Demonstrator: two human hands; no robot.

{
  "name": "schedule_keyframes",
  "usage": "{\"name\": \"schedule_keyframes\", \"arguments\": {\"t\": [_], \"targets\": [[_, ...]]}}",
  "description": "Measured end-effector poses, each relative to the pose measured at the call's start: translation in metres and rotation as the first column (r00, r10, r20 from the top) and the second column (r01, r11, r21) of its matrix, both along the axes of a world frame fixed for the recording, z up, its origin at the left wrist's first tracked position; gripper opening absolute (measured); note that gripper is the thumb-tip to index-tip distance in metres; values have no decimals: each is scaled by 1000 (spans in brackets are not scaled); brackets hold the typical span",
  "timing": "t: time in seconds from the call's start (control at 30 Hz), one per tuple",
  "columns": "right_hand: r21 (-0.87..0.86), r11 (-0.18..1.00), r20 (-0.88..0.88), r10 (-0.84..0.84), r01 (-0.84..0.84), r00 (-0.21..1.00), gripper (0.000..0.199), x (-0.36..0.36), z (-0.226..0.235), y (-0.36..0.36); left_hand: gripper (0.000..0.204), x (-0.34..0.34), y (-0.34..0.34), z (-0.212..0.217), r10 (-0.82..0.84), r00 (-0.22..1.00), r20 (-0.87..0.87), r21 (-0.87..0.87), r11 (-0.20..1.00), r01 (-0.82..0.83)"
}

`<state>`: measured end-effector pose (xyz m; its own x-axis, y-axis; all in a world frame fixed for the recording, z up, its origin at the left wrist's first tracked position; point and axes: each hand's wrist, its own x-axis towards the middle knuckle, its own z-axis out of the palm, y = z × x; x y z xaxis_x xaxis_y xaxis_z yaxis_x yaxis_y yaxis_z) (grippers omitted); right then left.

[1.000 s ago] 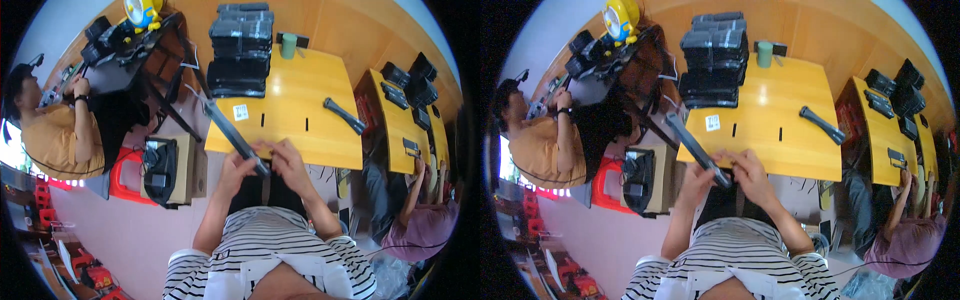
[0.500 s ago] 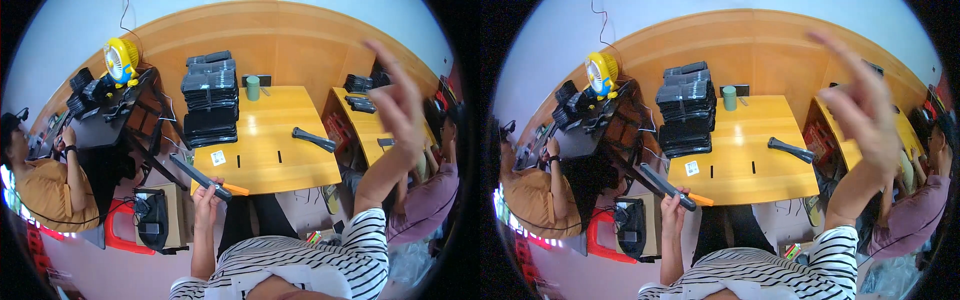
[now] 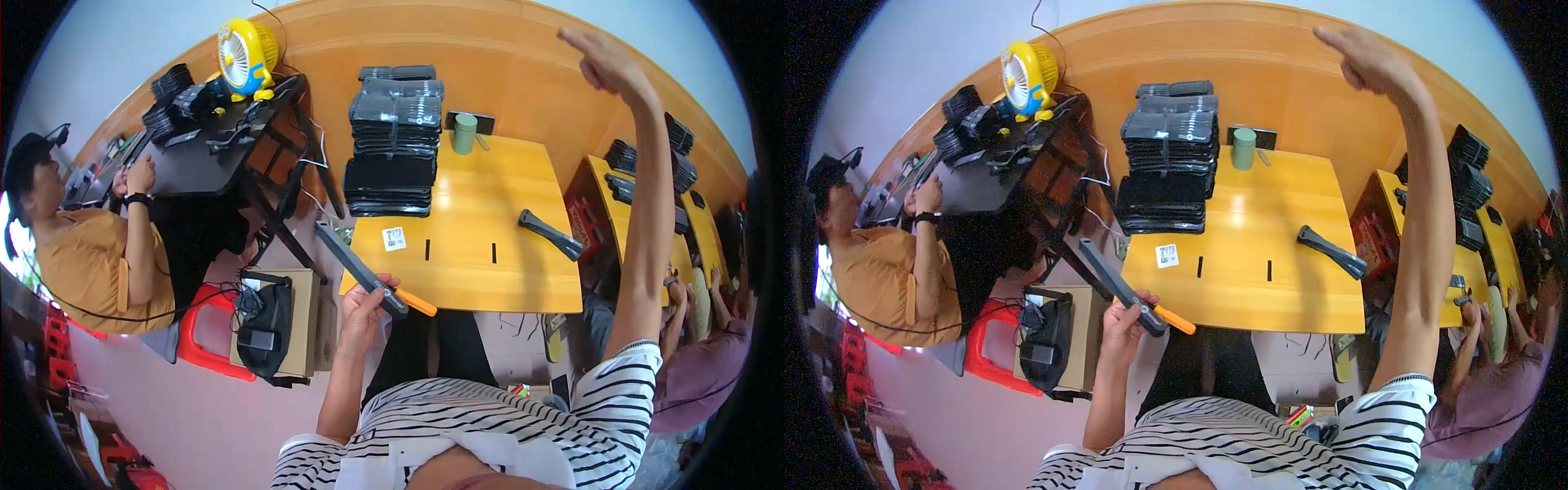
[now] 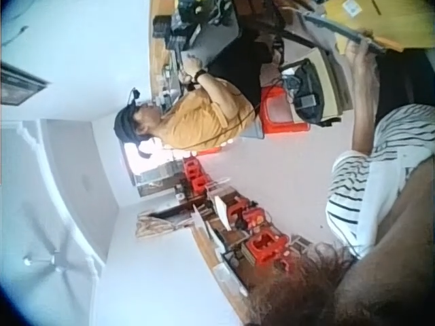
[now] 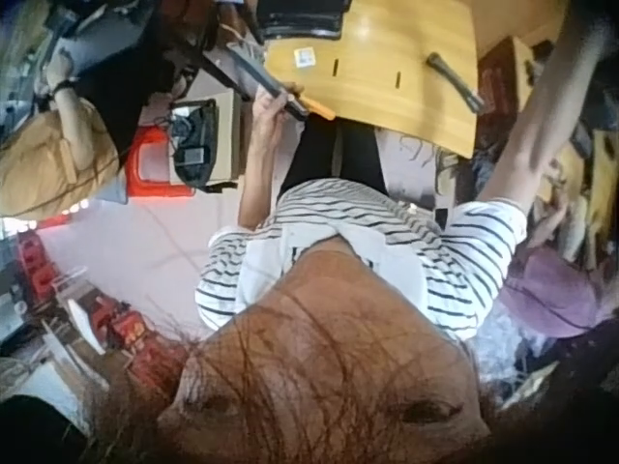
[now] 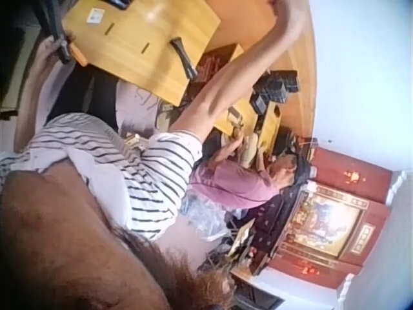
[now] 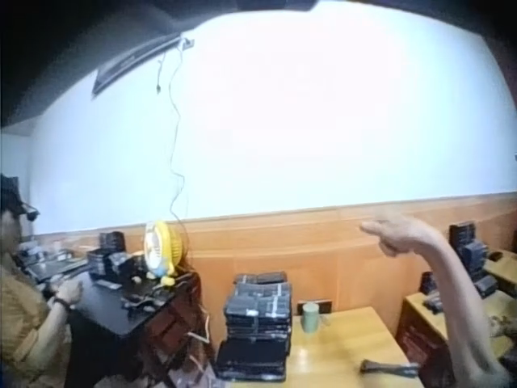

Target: Assembling or finishing small black leather components using a manual tool at a workshop desk.

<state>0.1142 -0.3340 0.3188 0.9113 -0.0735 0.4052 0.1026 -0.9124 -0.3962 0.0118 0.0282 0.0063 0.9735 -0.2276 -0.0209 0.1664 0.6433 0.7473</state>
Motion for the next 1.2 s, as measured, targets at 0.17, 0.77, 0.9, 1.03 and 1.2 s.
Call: {"name": "schedule_keyframes", "arguments": {"t": [0.17,0.77,0.9,1.03,1.2], "targets": [[77,997,-232,32,-15,972,54,-21,-70,17,21,0,-1,-3,-24,1000,4,41,999,23],[634,643,-147,645,-429,750,59,-138,-292,159,25,-1,-29,8,-96,995,22,182,979,91],[454,774,-97,535,-441,839,50,-134,-281,156,20,8,-37,18,-146,984,100,153,980,130],[423,818,-318,537,-389,781,41,-119,-284,153,20,11,-38,19,-200,972,122,217,961,171],[883,442,-101,509,-159,855,26,-123,-290,150,21,18,-17,15,23,999,36,9,1000,-24]]}}
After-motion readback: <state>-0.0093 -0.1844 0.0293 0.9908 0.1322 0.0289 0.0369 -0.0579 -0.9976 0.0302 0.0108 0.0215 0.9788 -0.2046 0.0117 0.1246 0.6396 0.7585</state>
